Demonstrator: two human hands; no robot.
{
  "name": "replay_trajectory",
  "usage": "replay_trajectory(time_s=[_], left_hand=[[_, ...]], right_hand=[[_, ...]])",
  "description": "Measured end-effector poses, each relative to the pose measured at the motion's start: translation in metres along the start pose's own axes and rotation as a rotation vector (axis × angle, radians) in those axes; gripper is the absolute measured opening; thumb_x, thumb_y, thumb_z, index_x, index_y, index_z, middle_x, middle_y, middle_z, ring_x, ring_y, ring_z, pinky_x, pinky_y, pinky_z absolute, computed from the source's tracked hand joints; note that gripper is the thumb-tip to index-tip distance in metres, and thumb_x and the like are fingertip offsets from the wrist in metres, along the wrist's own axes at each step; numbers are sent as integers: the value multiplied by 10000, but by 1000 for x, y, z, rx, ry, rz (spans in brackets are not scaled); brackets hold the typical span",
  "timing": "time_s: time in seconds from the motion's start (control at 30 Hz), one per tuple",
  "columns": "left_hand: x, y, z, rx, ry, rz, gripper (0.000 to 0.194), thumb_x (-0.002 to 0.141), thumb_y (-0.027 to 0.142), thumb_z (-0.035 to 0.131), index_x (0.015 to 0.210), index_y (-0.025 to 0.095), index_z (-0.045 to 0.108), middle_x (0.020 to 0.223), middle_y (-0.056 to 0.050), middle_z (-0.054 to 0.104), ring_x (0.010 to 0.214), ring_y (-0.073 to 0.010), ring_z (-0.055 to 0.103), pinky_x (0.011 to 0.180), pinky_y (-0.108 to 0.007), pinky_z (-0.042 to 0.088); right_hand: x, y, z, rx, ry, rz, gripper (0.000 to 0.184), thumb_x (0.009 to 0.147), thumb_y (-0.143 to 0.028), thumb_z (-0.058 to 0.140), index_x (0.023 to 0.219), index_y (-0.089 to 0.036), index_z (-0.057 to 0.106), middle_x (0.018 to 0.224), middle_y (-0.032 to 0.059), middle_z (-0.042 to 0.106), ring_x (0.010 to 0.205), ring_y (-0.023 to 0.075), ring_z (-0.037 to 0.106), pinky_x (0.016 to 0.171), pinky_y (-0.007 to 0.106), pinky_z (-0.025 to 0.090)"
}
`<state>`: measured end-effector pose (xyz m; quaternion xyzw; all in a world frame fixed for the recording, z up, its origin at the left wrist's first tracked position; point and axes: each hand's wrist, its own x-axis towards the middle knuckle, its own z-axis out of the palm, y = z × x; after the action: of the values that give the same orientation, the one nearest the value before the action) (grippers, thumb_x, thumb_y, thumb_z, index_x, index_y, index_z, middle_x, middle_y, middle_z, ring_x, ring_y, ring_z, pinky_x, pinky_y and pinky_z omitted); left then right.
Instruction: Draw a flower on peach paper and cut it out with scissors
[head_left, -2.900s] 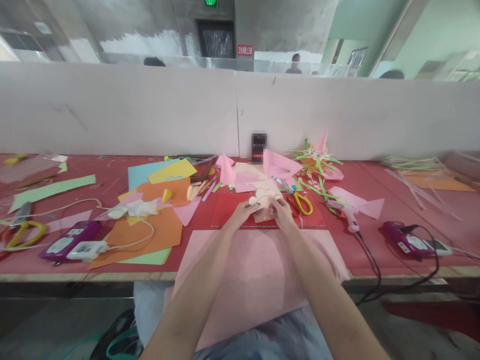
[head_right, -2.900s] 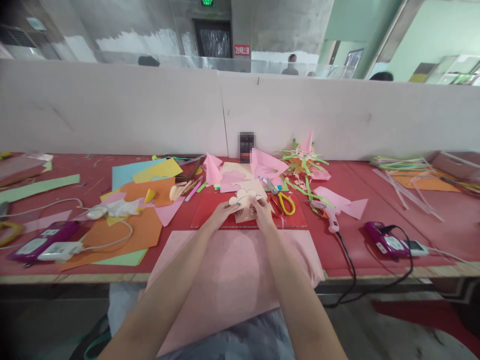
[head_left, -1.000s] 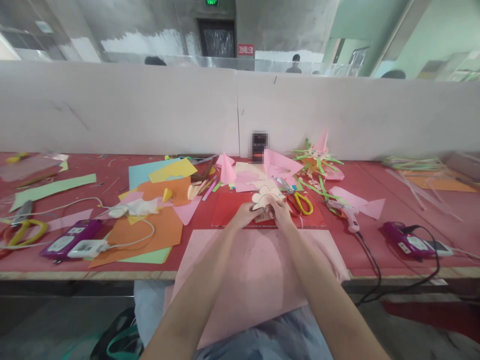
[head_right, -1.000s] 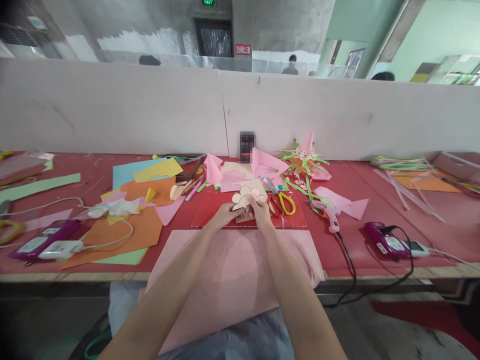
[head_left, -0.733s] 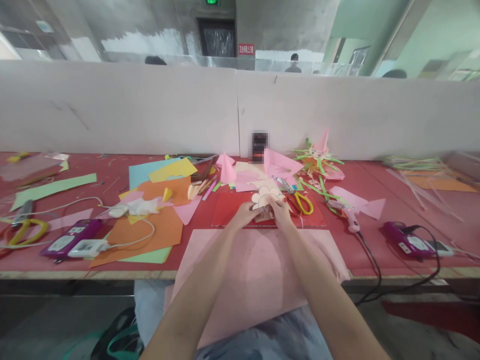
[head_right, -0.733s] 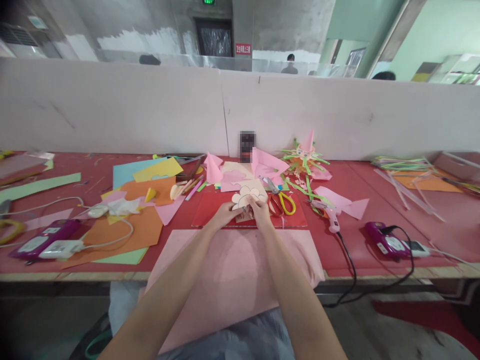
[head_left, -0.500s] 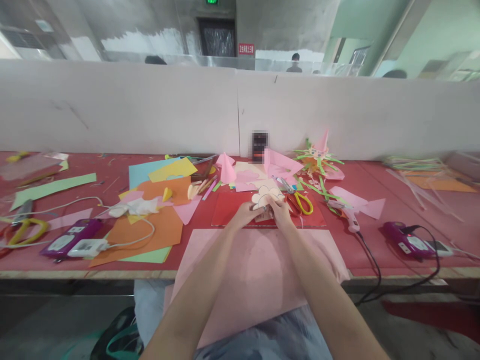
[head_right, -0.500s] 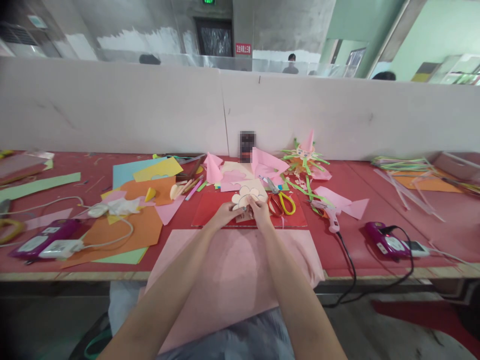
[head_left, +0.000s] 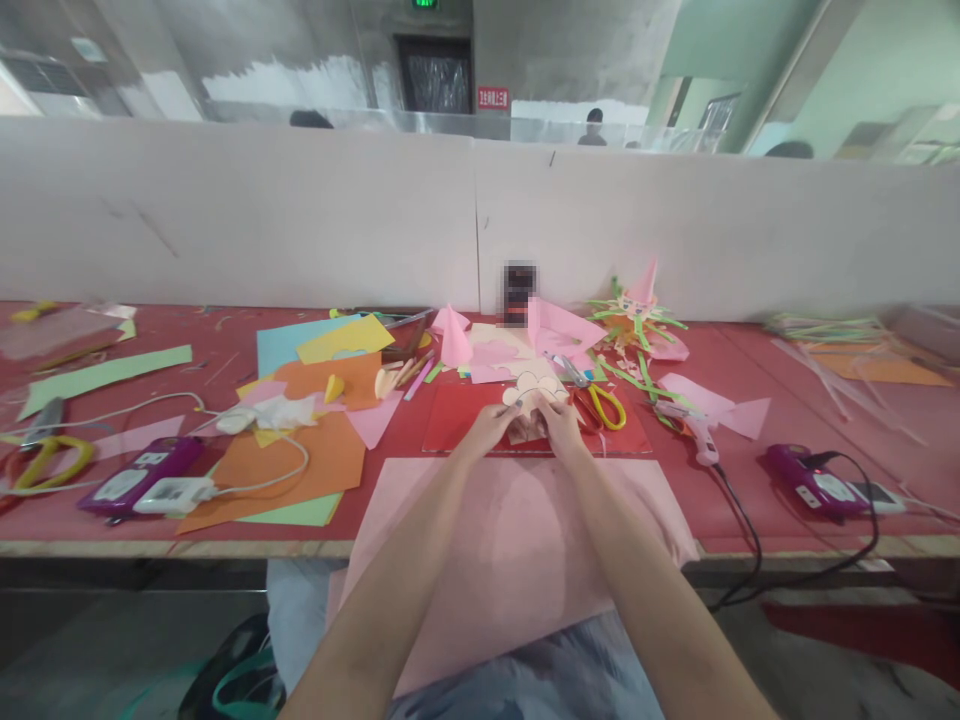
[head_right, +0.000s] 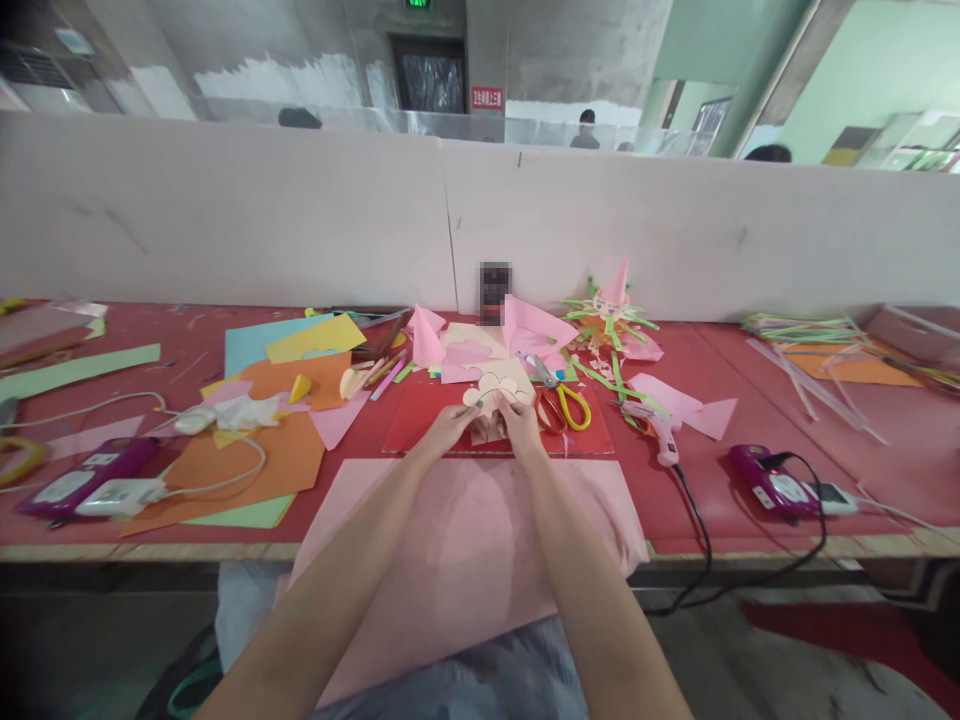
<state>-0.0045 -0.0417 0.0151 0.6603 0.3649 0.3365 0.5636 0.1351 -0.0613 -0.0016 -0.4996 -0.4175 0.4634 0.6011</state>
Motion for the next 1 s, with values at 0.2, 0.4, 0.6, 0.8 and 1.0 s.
replay_trajectory(time_s=[0.2,0.4,0.6,0.8,1.0], left_hand=[[0,1,0,-8,6,-9,404,766,489,485,636,133,626,570,-37,633,546,-144,592,603,-261,470],[2,-1,0,2,27,-7,351,741,457,524,629,138,617,576,-24,633,564,-148,590,615,-267,463],[2,-2,0,4,30,0,304,738,420,526,640,143,606,571,-13,625,565,-147,585,606,-269,458],[3,-3,0,0,44,19,263,713,403,562,660,147,593,595,-6,625,557,-137,574,582,-259,450],[4,-4,-2,-7,45,32,268,715,412,569,666,150,593,589,-2,618,560,-134,573,594,-258,451]], right_hand=[[0,1,-1,1,-11,-6,503,664,-590,581,412,-160,513,311,-32,394,287,53,312,316,212,210],[0,-1,-1,3,-30,-8,498,656,-583,587,415,-154,507,315,-30,404,288,49,318,318,208,217],[-1,-1,-1,18,-37,-8,473,662,-549,595,418,-153,503,316,-34,398,288,47,317,320,205,217],[1,-1,-1,58,-32,9,474,675,-546,580,424,-156,483,327,-37,386,296,45,317,320,201,215],[-2,-2,1,44,-21,24,471,681,-539,576,429,-157,461,320,-39,374,289,40,300,316,200,197]])
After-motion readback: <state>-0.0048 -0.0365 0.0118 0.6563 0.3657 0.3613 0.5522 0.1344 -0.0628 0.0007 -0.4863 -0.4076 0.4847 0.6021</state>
